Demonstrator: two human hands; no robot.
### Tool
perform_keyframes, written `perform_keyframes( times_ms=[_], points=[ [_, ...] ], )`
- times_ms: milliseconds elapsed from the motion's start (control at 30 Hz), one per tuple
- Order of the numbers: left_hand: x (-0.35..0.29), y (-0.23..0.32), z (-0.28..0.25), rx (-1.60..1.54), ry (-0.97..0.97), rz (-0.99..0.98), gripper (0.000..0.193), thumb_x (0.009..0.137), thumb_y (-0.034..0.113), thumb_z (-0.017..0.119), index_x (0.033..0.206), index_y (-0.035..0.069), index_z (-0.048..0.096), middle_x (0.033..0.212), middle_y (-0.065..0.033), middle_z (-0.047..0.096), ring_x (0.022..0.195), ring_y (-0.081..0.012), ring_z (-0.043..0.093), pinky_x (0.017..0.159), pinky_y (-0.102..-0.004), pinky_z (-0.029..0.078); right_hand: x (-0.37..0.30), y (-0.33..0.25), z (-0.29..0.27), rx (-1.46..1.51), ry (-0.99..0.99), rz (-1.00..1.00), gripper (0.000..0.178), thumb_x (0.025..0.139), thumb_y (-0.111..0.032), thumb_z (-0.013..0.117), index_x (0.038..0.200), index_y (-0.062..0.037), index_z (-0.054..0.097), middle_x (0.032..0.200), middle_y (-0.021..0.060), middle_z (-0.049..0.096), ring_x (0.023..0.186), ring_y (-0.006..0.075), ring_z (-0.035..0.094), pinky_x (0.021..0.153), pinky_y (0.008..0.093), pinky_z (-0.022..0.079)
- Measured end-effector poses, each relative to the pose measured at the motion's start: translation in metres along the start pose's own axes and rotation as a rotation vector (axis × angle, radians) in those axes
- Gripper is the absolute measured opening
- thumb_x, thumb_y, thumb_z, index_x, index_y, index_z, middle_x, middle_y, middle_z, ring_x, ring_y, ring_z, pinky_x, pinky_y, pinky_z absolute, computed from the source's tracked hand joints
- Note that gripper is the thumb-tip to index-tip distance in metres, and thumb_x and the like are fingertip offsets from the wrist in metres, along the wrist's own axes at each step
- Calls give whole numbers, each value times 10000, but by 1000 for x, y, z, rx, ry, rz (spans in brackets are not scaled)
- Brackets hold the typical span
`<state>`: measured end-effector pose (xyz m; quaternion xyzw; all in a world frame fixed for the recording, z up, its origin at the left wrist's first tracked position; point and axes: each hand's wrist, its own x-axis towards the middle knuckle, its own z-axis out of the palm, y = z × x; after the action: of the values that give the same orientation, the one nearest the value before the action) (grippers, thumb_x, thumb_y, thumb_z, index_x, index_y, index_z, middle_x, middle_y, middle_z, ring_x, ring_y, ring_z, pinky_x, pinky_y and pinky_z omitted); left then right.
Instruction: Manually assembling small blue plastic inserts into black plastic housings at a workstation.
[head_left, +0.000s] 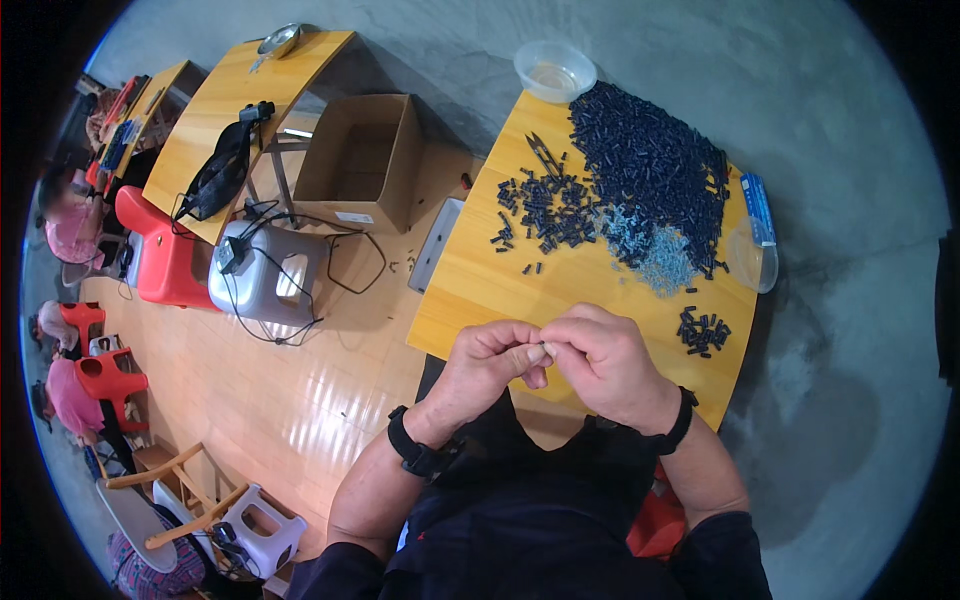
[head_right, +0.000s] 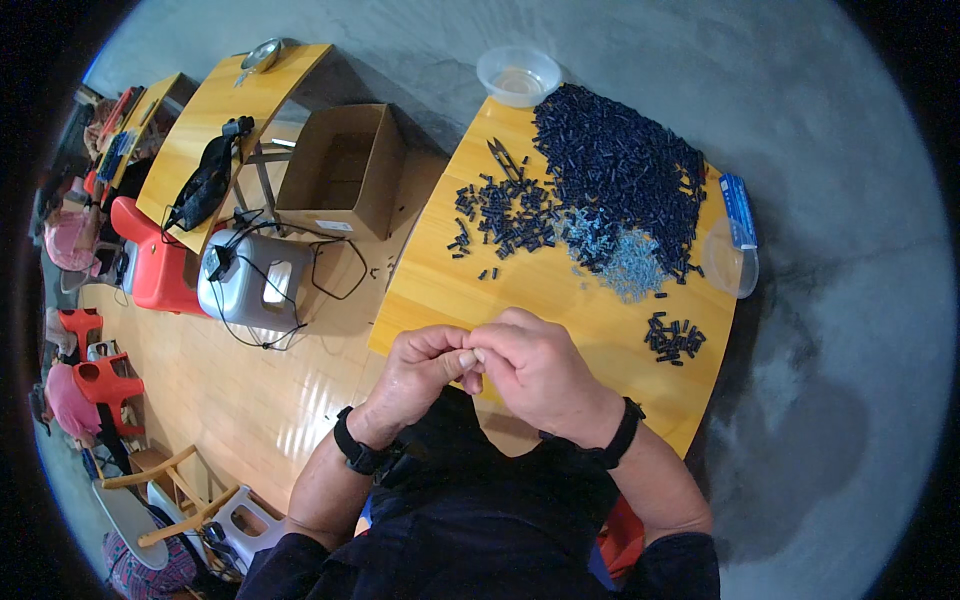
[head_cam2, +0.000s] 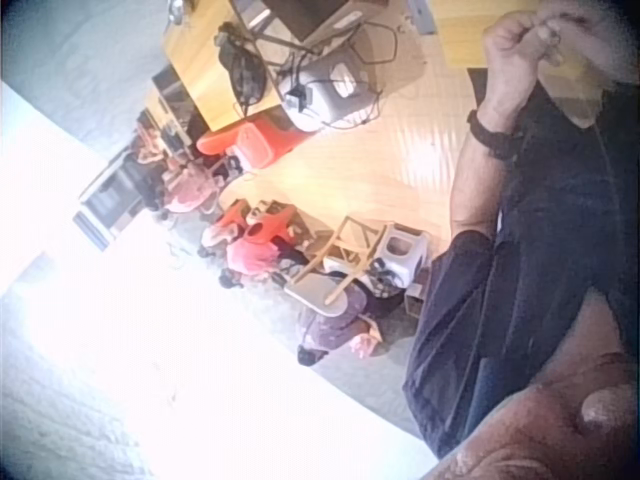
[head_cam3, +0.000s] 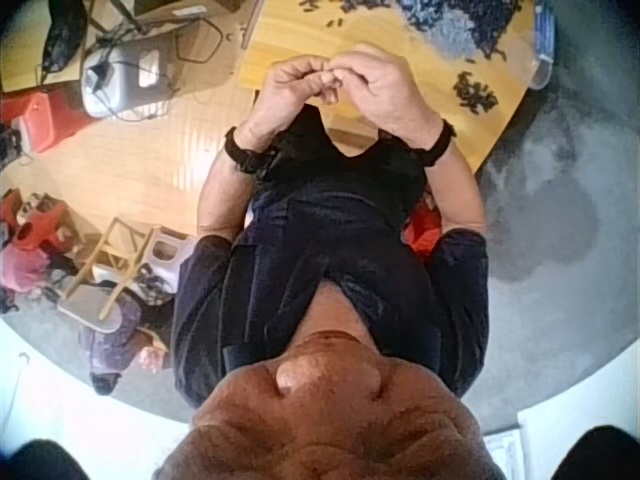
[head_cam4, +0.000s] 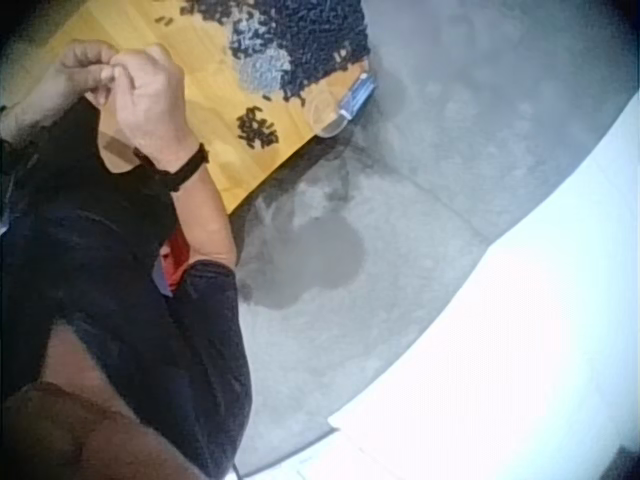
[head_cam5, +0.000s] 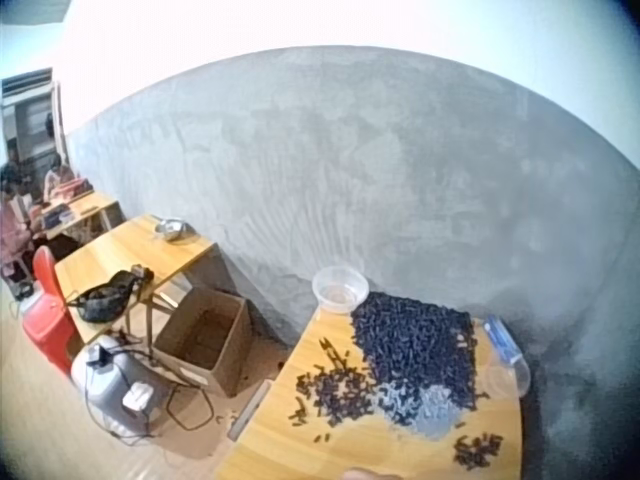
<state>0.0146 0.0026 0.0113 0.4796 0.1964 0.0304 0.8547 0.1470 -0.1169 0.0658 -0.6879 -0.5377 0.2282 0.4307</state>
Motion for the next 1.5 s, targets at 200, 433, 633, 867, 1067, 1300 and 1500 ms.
perform_keyframes(
  times_ms=[200, 433, 633, 867, 1067, 1300, 1500],
  points=[
    [4, 1, -2, -14, -20, 87, 120, 936, 56, 554, 979, -24, 632, 834, -34, 645, 725, -88, 614, 685, -228, 502, 1, 1, -2, 52, 50, 45, 101, 778, 54, 628, 854, -13, 640, 750, 99, 600, 655, 206, 594, 576, 291, 459],
    [3, 4, -3, -50, -12, 54, 112, 935, 51, 552, 961, -23, 631, 832, -35, 649, 725, -86, 613, 690, -227, 501, 1, 3, 2, -38, 75, -56, 106, 782, 36, 629, 874, -15, 635, 752, 105, 590, 649, 248, 594, 570, 327, 473],
    [-6, -10, -4, -92, -29, 21, 121, 941, 51, 540, 964, -21, 634, 807, -42, 646, 720, -99, 615, 688, -236, 503, -16, 7, 14, -190, 76, -206, 184, 746, 35, 640, 921, -17, 623, 756, 99, 560, 622, 255, 590, 532, 336, 482],
    [-5, -17, -5, -101, -24, -10, 123, 933, 57, 557, 973, -43, 617, 834, -78, 649, 732, -128, 634, 692, -248, 522, -19, 18, 13, -28, 105, -127, 129, 763, 24, 643, 888, -8, 633, 733, 103, 579, 635, 246, 600, 546, 330, 483],
    [-1, -16, -10, -81, -43, -17, 122, 938, 73, 556, 991, -28, 600, 865, -73, 643, 738, -148, 639, 710, -273, 526, 9, 72, 13, 64, 154, 167, 83, 806, -13, 619, 888, -5, 631, 727, 114, 577, 646, 281, 592, 568, 370, 473],
    [-7, -28, -20, -89, 14, 0, 117, 939, 90, 562, 997, -7, 591, 879, -61, 634, 750, -149, 635, 718, -278, 519, 47, 113, 31, -603, -46, -66, 138, 801, -63, 546, 911, -43, 627, 810, 127, 542, 746, 304, 598, 606, 413, 471],
    [-5, -26, -26, -60, 43, 19, 104, 937, 81, 561, 994, 2, 597, 881, -67, 644, 752, -145, 636, 721, -272, 520, 60, 124, 39, -711, -147, -116, 72, 780, -58, 524, 828, -38, 574, 801, 143, 528, 782, 327, 584, 638, 437, 474]
  ],
)
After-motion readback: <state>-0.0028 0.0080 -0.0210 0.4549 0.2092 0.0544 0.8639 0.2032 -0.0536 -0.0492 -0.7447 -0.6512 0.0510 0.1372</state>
